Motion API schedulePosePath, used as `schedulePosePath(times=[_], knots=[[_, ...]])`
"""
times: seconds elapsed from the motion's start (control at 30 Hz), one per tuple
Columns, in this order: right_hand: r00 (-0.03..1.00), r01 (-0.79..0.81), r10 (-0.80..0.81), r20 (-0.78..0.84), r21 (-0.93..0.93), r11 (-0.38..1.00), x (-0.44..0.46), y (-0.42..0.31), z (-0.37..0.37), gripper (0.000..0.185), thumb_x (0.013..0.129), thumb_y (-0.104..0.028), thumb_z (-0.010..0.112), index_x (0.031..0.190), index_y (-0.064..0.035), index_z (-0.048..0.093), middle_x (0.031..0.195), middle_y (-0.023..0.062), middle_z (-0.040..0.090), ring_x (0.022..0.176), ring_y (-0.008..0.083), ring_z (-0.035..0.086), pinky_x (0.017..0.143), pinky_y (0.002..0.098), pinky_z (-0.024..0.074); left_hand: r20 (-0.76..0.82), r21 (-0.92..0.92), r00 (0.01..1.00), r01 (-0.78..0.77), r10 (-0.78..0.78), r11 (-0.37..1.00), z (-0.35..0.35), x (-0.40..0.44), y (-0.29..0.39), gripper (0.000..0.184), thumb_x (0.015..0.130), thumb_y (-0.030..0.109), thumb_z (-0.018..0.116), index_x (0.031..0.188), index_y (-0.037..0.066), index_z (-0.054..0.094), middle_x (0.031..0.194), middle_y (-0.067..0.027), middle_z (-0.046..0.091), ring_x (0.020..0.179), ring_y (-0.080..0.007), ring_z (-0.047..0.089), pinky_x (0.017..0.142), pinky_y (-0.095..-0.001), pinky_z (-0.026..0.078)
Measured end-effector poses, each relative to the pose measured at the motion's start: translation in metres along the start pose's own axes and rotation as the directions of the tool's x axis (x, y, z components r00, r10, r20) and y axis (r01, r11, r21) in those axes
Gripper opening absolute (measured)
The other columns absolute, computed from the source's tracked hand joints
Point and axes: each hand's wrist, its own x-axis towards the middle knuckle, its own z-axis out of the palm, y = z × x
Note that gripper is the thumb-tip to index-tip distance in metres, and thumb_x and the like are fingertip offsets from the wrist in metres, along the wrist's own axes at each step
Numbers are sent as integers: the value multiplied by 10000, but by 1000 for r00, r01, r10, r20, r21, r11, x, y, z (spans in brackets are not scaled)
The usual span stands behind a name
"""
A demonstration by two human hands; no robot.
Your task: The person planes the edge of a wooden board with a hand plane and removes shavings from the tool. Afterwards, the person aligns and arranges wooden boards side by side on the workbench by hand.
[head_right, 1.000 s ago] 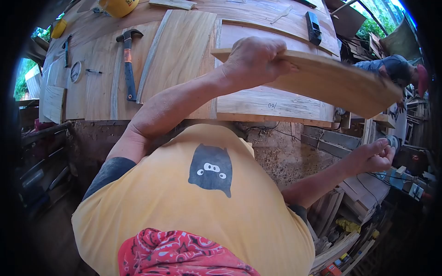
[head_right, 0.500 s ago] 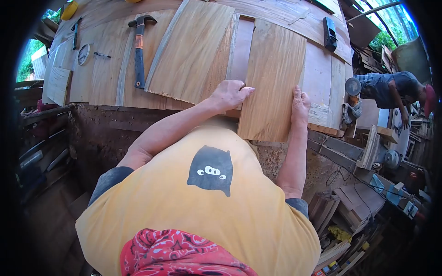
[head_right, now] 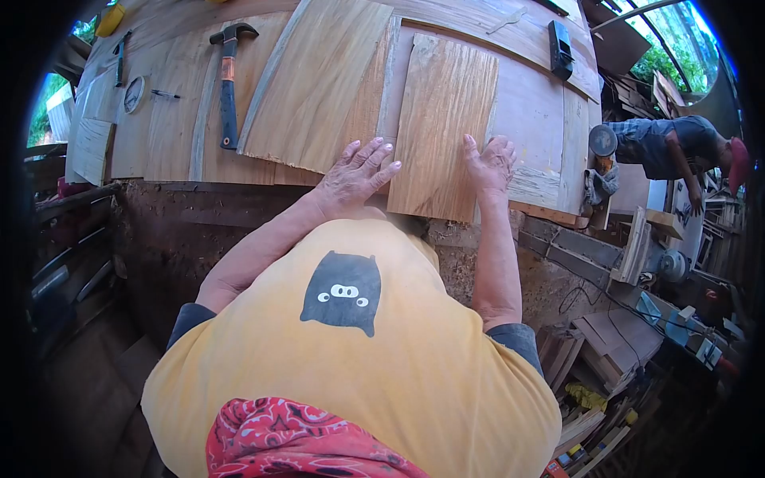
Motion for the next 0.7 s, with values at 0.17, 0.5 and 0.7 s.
schedulePosePath(times=[0.17,0.5,0.7], knots=[[988,-122,127,-88,57,991,-4,8,24,732,910,-604,717,1221,37,552,1263,243,553,1228,445,526,1042,534,445,13,17,1000,11,-12,1000,2,3,1,1011,804,611,775,1607,169,349,1640,-208,340,1582,-382,220,1279,-580,142],[977,-170,161,-141,-55,984,19,-22,38,732,926,-597,697,1195,67,546,1257,272,547,1226,459,537,1021,547,479,-53,27,998,-15,17,1000,3,7,2,1016,787,660,762,1593,180,372,1630,-209,351,1577,-394,233,1264,-619,134],[983,-165,161,-85,-47,985,25,-21,32,727,942,-591,677,1219,68,544,1269,276,555,1236,462,552,1016,558,489,13,97,992,-123,122,988,9,24,7,867,820,639,718,1488,123,523,1590,-214,430,1575,-388,252,1242,-662,123]])
